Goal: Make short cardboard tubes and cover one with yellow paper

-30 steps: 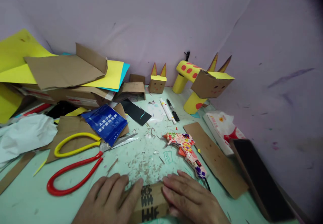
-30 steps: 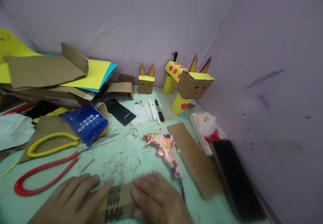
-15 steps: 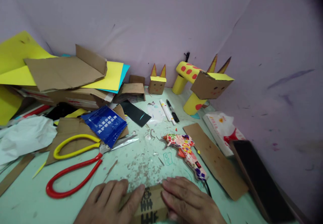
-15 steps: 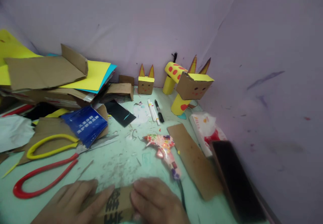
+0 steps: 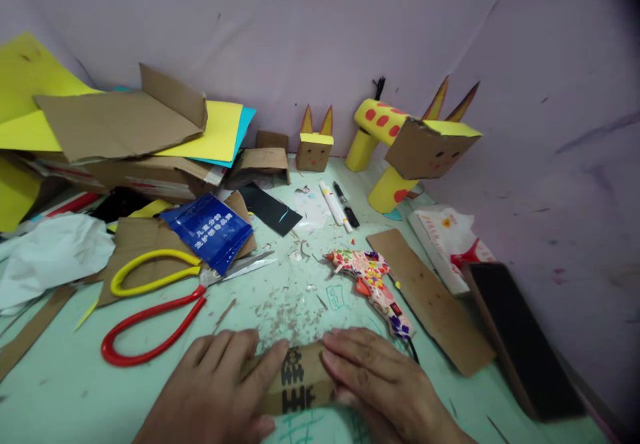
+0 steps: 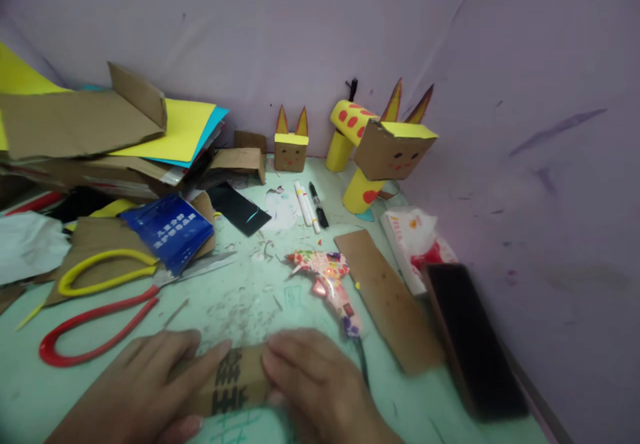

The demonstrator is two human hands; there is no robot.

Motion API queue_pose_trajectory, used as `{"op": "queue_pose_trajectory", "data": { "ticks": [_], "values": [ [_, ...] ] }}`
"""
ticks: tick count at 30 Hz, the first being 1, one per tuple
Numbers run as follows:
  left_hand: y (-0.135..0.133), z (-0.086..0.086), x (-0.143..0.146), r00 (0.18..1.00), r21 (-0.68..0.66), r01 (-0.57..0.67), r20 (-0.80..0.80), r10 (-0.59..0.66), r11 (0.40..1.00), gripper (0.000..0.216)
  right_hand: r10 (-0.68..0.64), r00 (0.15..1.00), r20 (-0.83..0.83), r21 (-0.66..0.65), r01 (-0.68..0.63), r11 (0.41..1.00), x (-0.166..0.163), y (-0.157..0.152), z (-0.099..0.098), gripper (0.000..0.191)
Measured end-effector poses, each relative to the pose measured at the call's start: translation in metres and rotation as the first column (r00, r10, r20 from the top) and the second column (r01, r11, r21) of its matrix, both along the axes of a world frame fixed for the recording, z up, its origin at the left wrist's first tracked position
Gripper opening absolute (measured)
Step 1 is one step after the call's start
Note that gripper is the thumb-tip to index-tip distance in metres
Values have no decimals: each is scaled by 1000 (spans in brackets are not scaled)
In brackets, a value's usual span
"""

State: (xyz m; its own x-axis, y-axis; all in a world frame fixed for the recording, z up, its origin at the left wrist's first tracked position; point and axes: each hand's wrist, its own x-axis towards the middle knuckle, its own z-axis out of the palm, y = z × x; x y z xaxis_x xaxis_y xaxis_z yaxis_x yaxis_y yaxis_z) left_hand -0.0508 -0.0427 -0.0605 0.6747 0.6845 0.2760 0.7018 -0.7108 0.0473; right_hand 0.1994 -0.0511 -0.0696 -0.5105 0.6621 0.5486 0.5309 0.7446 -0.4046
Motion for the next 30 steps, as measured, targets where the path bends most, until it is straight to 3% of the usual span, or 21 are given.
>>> {"op": "queue_pose_trajectory", "data": {
  "ticks": [3,7,13,19,25,30],
  "values": [
    [3,13,3,997,-156,-31,59,41,987,41,-6,1000,-14,-94,4,996,-2,1,5,33],
    [1,18,6,994,-274,-67,66,88,959,42,-33,998,-46,-122,27,992,-4,0,6,33],
    [-17,14,10,994,-173,-108,2,110,979,48,-2,1000,0,-31,2,1000,-1,-14,-3,36],
    [0,17,5,999,-253,-51,0,52,966,45,-29,998,-50,-139,21,990,-2,-2,1,32],
    [-17,11,7,995,-147,-99,-20,97,984,50,22,999,30,-97,-19,995,3,-18,-4,42],
    [-4,16,2,1000,-270,-23,12,28,963,45,21,999,-39,-211,-29,977,3,-6,3,41]
  ]
}}
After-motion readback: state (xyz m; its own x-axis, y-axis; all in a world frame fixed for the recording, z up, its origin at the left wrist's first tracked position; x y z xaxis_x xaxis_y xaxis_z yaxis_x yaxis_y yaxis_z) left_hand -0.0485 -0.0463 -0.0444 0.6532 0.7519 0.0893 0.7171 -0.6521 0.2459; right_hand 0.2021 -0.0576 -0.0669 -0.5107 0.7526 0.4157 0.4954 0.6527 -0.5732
